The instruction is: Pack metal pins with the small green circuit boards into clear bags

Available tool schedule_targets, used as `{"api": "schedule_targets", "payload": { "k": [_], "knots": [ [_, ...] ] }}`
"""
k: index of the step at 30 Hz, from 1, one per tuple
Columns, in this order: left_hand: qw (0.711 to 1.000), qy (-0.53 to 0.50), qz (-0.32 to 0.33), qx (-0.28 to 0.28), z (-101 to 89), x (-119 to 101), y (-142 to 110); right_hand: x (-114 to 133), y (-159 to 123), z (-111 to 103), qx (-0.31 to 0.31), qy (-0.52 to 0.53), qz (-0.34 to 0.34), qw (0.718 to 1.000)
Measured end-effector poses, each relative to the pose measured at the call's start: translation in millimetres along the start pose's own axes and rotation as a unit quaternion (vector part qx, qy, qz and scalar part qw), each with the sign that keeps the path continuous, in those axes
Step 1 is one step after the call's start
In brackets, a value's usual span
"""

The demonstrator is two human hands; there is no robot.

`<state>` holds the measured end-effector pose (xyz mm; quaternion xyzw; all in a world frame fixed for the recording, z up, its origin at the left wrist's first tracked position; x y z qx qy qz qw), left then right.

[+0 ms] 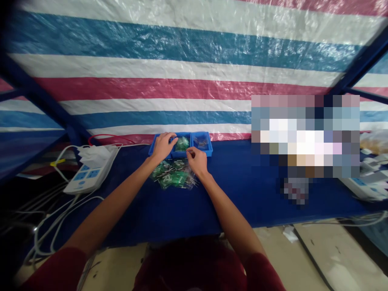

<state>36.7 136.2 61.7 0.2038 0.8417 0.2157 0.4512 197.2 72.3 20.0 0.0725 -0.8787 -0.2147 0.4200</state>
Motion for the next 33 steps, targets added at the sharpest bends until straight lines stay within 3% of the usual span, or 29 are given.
{"api": "schedule_targets", "payload": {
  "k": [2, 5, 10, 16, 20, 24, 33],
  "knots": [
    [0.999, -0.026, 0.023, 0.013, -6.4, -9, -15, 3, -1, 10, 0.061, -0.071, -0.043, 0.995],
    [0.996, -0.085, 0.008, 0.017, -18.9, -13, -39, 6, -8, 28, 0.143, -0.146, -0.103, 0.973],
    [0.992, -0.118, -0.026, 0.019, -27.3, -7, -66, 5, -14, 41, 0.189, -0.195, -0.134, 0.953],
    [0.994, -0.106, -0.017, 0.011, -28.7, -3, -75, 7, -9, 31, 0.140, -0.201, -0.132, 0.961],
    [0.986, -0.154, -0.043, 0.039, -21.9, -5, -77, 18, -8, 16, 0.068, -0.128, -0.147, 0.978],
    [0.971, -0.215, -0.091, 0.052, -12.5, -2, -81, 30, -11, 8, 0.044, -0.045, -0.171, 0.983],
    [0.921, -0.368, -0.122, 0.018, -7.6, -6, -83, 27, -12, 3, 0.016, 0.075, -0.071, 0.995]
  ]
}}
Point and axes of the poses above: each hand's wrist, its own y-axis towards the middle knuckle, its own z-axis out of the palm, x = y × z, the point moved 7 cm from there along y, towards the middle knuckle, and after that the axes turned 12 degrees about -y, right-handed, at the moved point
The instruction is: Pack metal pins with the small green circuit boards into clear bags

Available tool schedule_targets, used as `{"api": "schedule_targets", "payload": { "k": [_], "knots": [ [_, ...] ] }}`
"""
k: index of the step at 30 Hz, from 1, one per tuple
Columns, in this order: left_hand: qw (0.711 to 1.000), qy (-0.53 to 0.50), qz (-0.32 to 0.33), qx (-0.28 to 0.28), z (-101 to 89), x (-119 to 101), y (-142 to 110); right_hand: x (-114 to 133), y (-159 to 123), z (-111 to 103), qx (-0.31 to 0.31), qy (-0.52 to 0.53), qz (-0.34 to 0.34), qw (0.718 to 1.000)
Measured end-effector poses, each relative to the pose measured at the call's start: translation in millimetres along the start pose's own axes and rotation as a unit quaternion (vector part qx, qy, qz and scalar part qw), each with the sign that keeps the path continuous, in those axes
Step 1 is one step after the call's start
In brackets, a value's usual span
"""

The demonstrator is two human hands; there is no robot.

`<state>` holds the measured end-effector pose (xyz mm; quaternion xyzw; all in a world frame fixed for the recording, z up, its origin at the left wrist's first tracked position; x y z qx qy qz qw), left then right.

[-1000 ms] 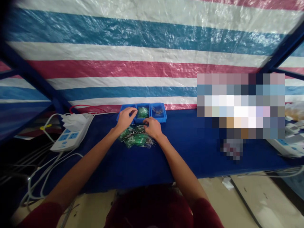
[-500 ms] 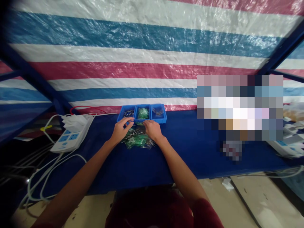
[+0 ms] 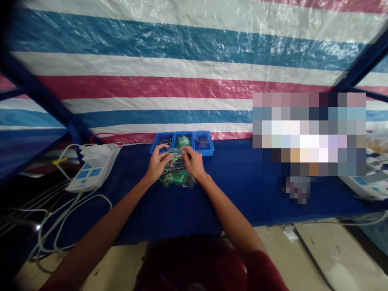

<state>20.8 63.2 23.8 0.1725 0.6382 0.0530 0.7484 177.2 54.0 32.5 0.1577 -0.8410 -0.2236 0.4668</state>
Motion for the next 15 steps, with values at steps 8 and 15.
{"api": "schedule_targets", "payload": {
  "k": [8, 15],
  "knots": [
    [0.992, -0.101, -0.024, 0.078, 4.4, 0, -1, -4, 5, -1, 0.015, 0.053, -0.019, 0.998],
    [0.983, 0.161, 0.084, -0.013, -9.1, -12, 3, -1, 2, 7, 0.030, 0.022, -0.016, 0.999]
  ]
}}
Point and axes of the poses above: each hand's wrist, its own y-axis towards the middle knuckle, its own z-axis out of the palm, x = y × z, the point moved 7 cm from there along y, towards the middle knuckle, and after that the axes turned 12 degrees about -y, right-handed, at the moved point
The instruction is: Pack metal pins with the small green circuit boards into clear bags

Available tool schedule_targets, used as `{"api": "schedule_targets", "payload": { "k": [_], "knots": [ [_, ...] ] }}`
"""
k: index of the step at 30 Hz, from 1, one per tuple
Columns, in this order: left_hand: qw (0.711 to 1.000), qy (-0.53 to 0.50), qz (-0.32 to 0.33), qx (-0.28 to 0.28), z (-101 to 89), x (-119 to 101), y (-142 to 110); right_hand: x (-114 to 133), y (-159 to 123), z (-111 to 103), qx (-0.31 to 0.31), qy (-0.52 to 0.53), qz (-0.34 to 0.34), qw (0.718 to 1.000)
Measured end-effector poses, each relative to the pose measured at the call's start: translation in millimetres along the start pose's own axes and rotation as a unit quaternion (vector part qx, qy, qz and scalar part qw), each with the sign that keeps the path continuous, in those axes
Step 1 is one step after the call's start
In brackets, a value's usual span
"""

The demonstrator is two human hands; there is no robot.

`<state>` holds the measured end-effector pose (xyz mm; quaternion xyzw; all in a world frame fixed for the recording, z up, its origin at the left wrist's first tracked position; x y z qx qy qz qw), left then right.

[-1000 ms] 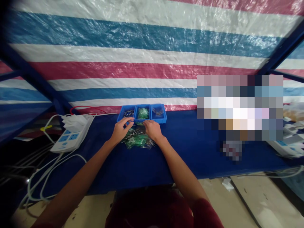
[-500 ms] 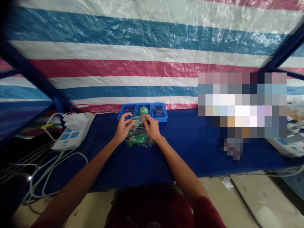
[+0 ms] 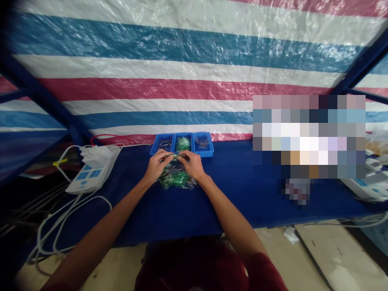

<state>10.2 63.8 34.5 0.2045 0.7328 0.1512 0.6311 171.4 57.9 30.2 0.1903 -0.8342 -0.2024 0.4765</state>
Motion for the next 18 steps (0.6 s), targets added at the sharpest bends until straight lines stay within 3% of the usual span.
{"api": "schedule_targets", "payload": {
  "k": [3, 8, 11, 14, 16, 18],
  "knots": [
    [1.000, 0.006, -0.009, 0.000, 0.3, 3, 1, 1, -2, 2, 0.017, 0.007, 0.019, 1.000],
    [0.986, -0.129, -0.107, 0.006, 5.3, 14, -2, 5, -3, 1, 0.030, 0.010, 0.007, 0.999],
    [0.970, -0.215, -0.110, 0.010, 6.7, 12, -2, 3, -2, 0, 0.022, 0.014, 0.002, 1.000],
    [0.951, -0.288, -0.103, 0.053, 10.7, 9, -1, -2, -1, -1, 0.002, 0.023, 0.008, 1.000],
    [0.948, -0.287, -0.105, 0.085, 13.4, 10, -2, -5, 1, -3, -0.013, 0.015, 0.013, 1.000],
    [0.966, -0.220, -0.105, 0.088, 12.3, 13, -2, -5, 2, -6, -0.035, -0.003, 0.009, 0.999]
  ]
}}
Point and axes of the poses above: each hand's wrist, its own y-axis towards the middle knuckle, its own z-axis out of the palm, x = y × z, the point moved 7 cm from there along y, towards the middle knuckle, and after that the axes turned 12 degrees about -y, right-handed, at the moved point
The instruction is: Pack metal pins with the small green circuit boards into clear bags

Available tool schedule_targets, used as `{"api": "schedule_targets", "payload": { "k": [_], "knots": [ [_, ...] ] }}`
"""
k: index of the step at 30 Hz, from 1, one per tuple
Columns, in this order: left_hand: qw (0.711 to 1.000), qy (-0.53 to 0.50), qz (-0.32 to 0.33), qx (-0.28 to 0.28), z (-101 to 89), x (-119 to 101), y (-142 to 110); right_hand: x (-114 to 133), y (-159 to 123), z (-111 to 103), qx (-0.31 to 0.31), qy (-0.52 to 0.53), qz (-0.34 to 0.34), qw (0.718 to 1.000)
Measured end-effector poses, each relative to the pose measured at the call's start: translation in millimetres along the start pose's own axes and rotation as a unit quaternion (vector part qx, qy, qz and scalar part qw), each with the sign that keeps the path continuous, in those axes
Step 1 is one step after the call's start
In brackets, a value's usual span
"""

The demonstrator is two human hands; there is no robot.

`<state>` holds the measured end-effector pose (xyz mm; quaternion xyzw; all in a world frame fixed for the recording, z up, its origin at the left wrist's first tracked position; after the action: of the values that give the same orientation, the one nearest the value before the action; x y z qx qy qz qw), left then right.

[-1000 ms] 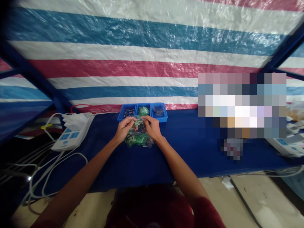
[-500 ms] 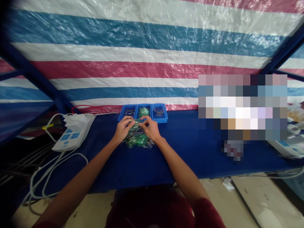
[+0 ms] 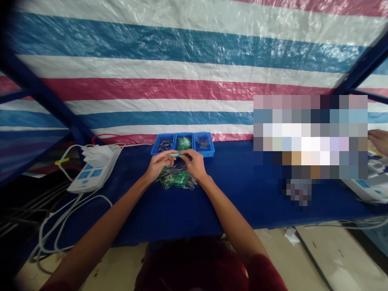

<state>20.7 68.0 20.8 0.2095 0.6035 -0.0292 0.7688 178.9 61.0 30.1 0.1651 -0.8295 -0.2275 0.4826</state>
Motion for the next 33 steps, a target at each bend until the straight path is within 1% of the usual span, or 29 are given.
{"api": "schedule_targets", "payload": {
  "k": [2, 4, 6, 9, 11, 13, 15, 17, 18, 20, 22, 23, 25, 28, 31, 33],
  "knots": [
    [0.994, 0.098, 0.020, -0.036, -5.2, -1, 0, 1, 1, -1, -0.009, -0.014, -0.008, 1.000],
    [0.985, 0.157, 0.045, -0.063, -7.6, -4, 0, 0, 0, 2, 0.006, -0.014, 0.001, 1.000],
    [0.986, 0.150, 0.037, -0.062, -5.9, -2, 0, -3, -1, 5, 0.027, 0.005, 0.028, 0.999],
    [0.994, 0.090, -0.001, -0.063, -2.8, 1, -2, -5, -4, 6, 0.035, 0.045, 0.056, 0.997],
    [0.995, 0.059, -0.004, -0.075, -2.7, 1, -3, -4, -5, 6, 0.044, 0.052, 0.050, 0.996],
    [0.996, 0.037, 0.008, -0.079, -3.5, -1, -3, -2, -4, 6, 0.051, 0.038, 0.036, 0.997],
    [0.998, 0.023, 0.018, -0.061, -3.4, -2, -3, 0, -3, 4, 0.044, 0.026, 0.020, 0.999],
    [0.998, 0.045, 0.019, -0.037, -2.8, -2, -2, 2, -2, 2, 0.026, 0.017, 0.004, 1.000],
    [0.996, 0.078, 0.020, -0.031, -3.0, -2, -1, 2, -1, 1, 0.016, 0.012, -0.003, 1.000],
    [0.985, 0.162, 0.037, -0.041, -4.8, -4, 0, 2, 0, 2, 0.011, -0.003, -0.006, 1.000],
    [0.973, 0.214, 0.063, -0.062, -6.5, -6, 0, 0, -1, 5, 0.023, -0.005, 0.010, 1.000],
    [0.972, 0.215, 0.066, -0.069, -6.7, -5, 0, -1, -2, 7, 0.031, 0.003, 0.023, 0.999],
    [0.980, 0.178, 0.046, -0.073, -6.7, 0, 0, -4, -3, 9, 0.041, 0.025, 0.046, 0.998],
    [0.989, 0.118, 0.016, -0.086, -6.5, 4, 1, -9, -4, 6, 0.022, 0.061, 0.082, 0.994],
    [0.987, 0.113, 0.044, -0.102, -6.4, -8, 11, -18, -3, -3, -0.026, 0.072, 0.120, 0.990],
    [0.982, 0.145, 0.070, -0.095, -5.0, -17, 27, -23, -2, -8, -0.047, 0.064, 0.134, 0.988]
  ]
}}
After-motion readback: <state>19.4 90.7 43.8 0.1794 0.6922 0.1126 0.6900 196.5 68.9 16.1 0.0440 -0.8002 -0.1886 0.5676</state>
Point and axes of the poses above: each hand's wrist, its own y-axis towards the middle knuckle, its own z-axis out of the palm, x = y × z, the point moved 7 cm from there along y, towards the middle knuckle, and after that the axes turned 12 degrees about -y, right-handed, at the moved point
